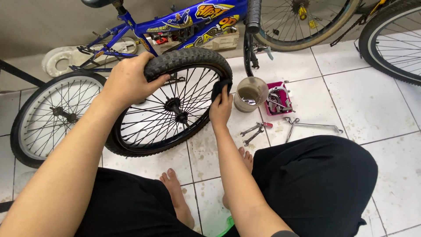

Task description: Cleaning the rim and tire of a bicycle wheel using a cloth while rotating the wheel.

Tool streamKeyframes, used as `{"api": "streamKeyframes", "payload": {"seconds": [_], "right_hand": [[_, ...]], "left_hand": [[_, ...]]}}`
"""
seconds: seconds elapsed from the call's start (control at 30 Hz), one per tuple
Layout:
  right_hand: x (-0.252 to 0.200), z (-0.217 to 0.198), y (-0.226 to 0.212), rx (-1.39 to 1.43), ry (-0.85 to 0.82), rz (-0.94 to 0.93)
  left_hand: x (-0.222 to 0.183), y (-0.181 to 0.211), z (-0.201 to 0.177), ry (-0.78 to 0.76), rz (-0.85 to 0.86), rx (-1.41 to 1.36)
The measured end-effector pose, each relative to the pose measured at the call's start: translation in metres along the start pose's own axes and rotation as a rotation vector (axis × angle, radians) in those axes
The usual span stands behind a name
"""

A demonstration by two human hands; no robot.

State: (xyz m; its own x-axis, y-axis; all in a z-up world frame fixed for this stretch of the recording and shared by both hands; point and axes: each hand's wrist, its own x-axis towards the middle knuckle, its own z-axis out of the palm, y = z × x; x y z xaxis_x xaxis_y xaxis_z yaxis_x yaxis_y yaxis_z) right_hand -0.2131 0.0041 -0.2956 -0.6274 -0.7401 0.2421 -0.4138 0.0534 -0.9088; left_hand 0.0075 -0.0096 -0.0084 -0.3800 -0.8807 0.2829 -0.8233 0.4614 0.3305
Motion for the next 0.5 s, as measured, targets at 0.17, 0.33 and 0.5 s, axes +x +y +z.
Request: {"api": "streamKeyframes", "payload": {"seconds": [0.17,0.33,0.5], "right_hand": [[0.000,0.012,0.000,0.116,-0.048,0.112],[-0.010,0.004,-0.087,0.203,-0.061,-0.106],[-0.027,0.002,-0.115,0.291,0.016,-0.222]], "left_hand": [[0.002,-0.007,0.006,0.009,-0.005,0.030],[0.004,-0.006,0.006,0.015,0.000,0.065],[0.000,0.004,0.002,-0.015,-0.015,0.038]]}}
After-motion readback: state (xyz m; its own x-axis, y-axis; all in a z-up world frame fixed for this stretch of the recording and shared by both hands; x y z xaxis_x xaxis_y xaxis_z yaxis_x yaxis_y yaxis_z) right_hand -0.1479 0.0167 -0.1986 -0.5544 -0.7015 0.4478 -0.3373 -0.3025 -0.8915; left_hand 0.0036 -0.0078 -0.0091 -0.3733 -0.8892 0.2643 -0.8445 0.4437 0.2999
